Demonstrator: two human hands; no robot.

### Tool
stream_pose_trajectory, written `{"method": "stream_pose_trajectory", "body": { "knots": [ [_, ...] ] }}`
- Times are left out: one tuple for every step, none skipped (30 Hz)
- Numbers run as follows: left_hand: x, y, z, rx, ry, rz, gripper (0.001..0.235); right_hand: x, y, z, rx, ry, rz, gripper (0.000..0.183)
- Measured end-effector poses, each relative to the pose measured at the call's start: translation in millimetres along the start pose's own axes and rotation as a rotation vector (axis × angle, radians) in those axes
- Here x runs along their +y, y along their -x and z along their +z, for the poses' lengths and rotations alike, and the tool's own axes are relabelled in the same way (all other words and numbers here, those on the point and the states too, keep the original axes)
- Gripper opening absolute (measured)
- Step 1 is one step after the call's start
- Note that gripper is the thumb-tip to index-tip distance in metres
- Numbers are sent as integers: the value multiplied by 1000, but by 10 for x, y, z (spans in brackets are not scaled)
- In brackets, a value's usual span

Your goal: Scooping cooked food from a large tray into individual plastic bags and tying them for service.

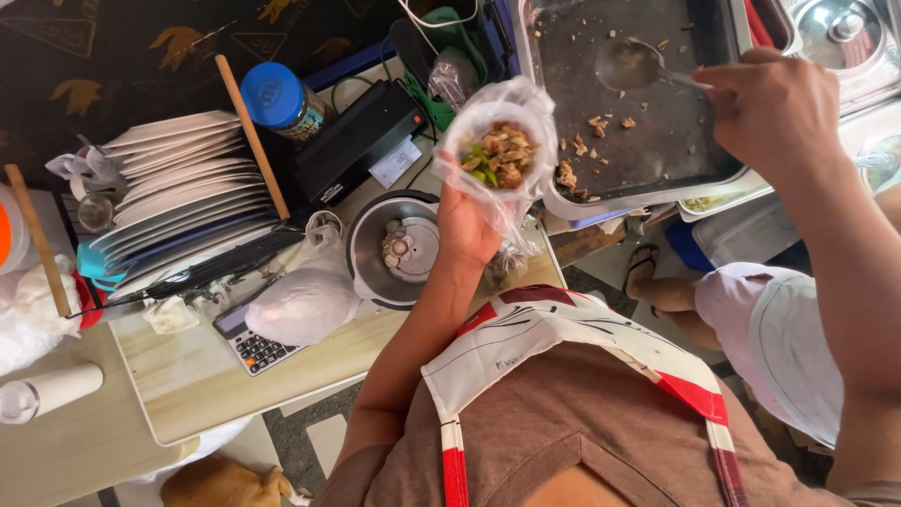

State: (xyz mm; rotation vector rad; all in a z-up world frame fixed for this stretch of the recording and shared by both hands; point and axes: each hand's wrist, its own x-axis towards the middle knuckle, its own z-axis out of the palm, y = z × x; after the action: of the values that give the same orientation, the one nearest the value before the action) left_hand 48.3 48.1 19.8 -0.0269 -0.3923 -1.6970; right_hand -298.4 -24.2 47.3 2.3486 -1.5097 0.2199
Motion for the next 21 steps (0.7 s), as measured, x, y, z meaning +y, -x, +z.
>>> {"method": "stream_pose_trajectory", "body": {
  "knots": [
    [-41,71,-151,1,0,3,76,35,25,115,0,0,-3,39],
    [-82,141,-304,166,-25,20,74,69,49,232,-33,-57,-2,41],
    [-132,238,-454,336,-46,38,73,95,101,345,-73,-115,0,43],
    [-155,230,-442,342,-44,38,73,23,90,329,-79,-117,-3,43],
    [-172,216,-432,319,-20,16,75,-50,73,320,-62,-303,-63,39],
    [-192,201,-421,297,4,-5,78,-121,57,310,-44,-490,-123,35],
    [-192,194,-420,298,4,-10,78,-208,78,253,-46,-490,-117,35],
    [-193,185,-417,302,3,-11,77,-294,97,195,-84,-460,-125,34],
    [-194,170,-413,305,1,-12,77,-375,111,137,-120,-428,-132,35],
    [-189,169,-430,305,0,-18,77,-301,150,38,-121,-429,-127,35],
    [-186,169,-449,359,-13,-40,81,-225,182,-62,-129,-372,-162,42],
    [-180,173,-468,413,-27,-62,84,-154,215,-162,-137,-315,-196,52],
    [-181,167,-473,415,-25,-62,84,-61,240,-145,-139,-315,-197,52],
    [-182,166,-476,395,-13,-56,82,29,267,-130,-92,-273,-145,48],
    [-188,171,-476,374,0,-58,80,114,328,-128,-47,-229,-85,45],
    [-200,189,-473,375,2,-65,80,201,388,66,-52,-228,-78,45],
    [-206,175,-477,358,-3,-57,79,305,399,269,1,-91,-67,44],
    [-208,160,-481,340,-8,-49,77,408,407,472,54,46,-55,44],
    [-219,158,-482,339,-8,-45,77,309,379,380,57,47,-58,44],
    [-227,155,-486,332,-16,-36,75,206,350,290,-16,-144,-59,44],
    [-230,178,-487,333,-25,-22,73,92,313,211,-93,-341,-66,44]
  ]
}}
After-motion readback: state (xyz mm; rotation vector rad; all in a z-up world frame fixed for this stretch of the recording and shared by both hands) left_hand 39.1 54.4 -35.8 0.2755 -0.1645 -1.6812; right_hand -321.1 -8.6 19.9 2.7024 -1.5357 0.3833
